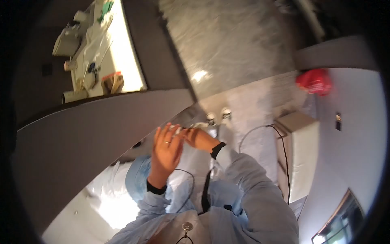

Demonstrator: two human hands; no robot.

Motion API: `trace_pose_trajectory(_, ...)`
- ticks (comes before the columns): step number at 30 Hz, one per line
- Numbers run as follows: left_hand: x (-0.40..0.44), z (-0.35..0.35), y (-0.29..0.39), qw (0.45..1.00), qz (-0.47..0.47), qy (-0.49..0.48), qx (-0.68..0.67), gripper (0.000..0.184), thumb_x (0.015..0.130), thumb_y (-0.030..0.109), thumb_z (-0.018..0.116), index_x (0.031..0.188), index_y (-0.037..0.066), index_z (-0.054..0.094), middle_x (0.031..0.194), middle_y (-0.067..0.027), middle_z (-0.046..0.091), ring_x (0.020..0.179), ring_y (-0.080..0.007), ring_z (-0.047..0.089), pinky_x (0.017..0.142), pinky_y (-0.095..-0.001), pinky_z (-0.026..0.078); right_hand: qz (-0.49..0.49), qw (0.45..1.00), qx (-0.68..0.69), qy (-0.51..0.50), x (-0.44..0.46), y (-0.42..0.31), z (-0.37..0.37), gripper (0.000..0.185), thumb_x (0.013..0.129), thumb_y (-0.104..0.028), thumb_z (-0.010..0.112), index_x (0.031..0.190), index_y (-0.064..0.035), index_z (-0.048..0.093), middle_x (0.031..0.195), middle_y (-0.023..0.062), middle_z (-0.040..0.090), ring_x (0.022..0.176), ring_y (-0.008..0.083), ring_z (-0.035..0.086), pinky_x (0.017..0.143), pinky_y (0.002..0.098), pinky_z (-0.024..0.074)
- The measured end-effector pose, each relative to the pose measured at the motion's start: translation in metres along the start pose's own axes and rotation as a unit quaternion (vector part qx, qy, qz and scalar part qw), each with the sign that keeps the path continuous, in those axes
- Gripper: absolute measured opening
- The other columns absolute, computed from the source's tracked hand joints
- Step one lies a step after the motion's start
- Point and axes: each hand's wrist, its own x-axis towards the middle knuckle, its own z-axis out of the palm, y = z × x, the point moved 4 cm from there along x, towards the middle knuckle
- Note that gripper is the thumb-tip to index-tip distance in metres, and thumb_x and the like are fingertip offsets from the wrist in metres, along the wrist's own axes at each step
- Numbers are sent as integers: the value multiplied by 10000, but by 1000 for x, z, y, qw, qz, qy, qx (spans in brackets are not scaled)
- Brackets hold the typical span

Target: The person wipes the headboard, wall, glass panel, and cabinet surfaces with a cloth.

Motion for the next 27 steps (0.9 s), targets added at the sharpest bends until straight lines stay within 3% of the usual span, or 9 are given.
trace_pose_trajectory(4, 18, -47, 55, 996, 73, 36, -24, 465, 831, 94, 609, 1279, 40, 495, 1308, -157, 500, 1230, -356, 463, 1033, -452, 361, 97, 990, -48, 93, -31, -101, -138, 186, 865, -123, 511, 1000, -7, 565, 922, 187, 616, 826, 348, 615, 714, 440, 482)
trace_pose_trajectory(8, 32, -58, 101, 971, 116, 24, -209, 677, 867, 134, 609, 1410, -57, 251, 1352, -289, 421, 1213, -420, 457, 986, -415, 398, 126, 953, -94, 258, -82, -159, -212, 232, 862, -95, 494, 1054, 24, 548, 927, 190, 597, 852, 394, 577, 764, 433, 483)
trace_pose_trajectory(9, 36, -57, 118, 954, 115, -12, -275, 721, 866, 163, 621, 1418, -63, 216, 1348, -296, 421, 1209, -420, 465, 985, -409, 396, 130, 949, -188, 216, -97, -163, -211, 164, 840, -87, 544, 967, 15, 566, 1202, 176, 549, 1075, 375, 539, 833, 419, 476)
trace_pose_trajectory(11, 46, -59, 154, 921, 140, -53, -359, 831, 867, 238, 636, 1446, -53, 116, 1321, -318, 434, 1172, -410, 506, 949, -385, 419, 111, 927, -126, 336, -115, -187, -221, 151, 822, -74, 562, 945, 14, 571, 1314, 188, 458, 1144, 394, 502, 870, 414, 467)
trace_pose_trajectory(13, 55, -57, 179, 902, 148, -67, -399, 829, 868, 244, 630, 1451, -39, 113, 1297, -310, 456, 1131, -403, 536, 910, -380, 443, 78, 904, -16, 419, -136, -186, -226, 186, 777, -37, 606, 956, 14, 589, 1521, 215, 182, 1356, 410, 296, 1024, 409, 379)
trace_pose_trajectory(16, 72, -44, 209, 886, 169, -54, -429, 751, 888, 232, 586, 1458, 10, 150, 1132, -281, 569, 935, -345, 632, 763, -357, 497, 80, 902, -106, 412, -162, -201, -253, 182, 793, -44, 603, 960, 26, 586, 1516, 214, 191, 1407, 394, 169, 1090, 441, 293)
trace_pose_trajectory(17, 82, -41, 216, 889, 151, -78, -426, 709, 892, 224, 578, 1447, 16, 189, 1059, -259, 599, 877, -317, 640, 729, -348, 494, 99, 908, -87, 397, -169, -199, -259, 335, 808, -58, 605, 1123, 42, 548, 1526, 188, 185, 1420, 391, 94, 1129, 464, 213)
trace_pose_trajectory(20, 118, -25, 247, 884, 150, -93, -434, 549, 922, 220, 536, 1396, 30, 335, 909, -209, 646, 780, -255, 647, 675, -327, 479, 123, 885, -123, 431, -199, -186, -290, 499, 829, -82, 590, 1291, 42, 446, 1525, 175, 195, 1418, 390, 110, 1131, 462, 215)
trace_pose_trajectory(27, 221, 4, 341, 879, 235, -91, -405, 402, 942, 254, 521, 1291, 58, 502, 1073, -223, 634, 973, -339, 645, 771, -349, 496, 106, 862, -133, 477, -268, -125, -391, 522, 919, -45, 491, 1407, 35, 323, 1499, 189, 257, 1393, 359, 233, 1130, 415, 216)
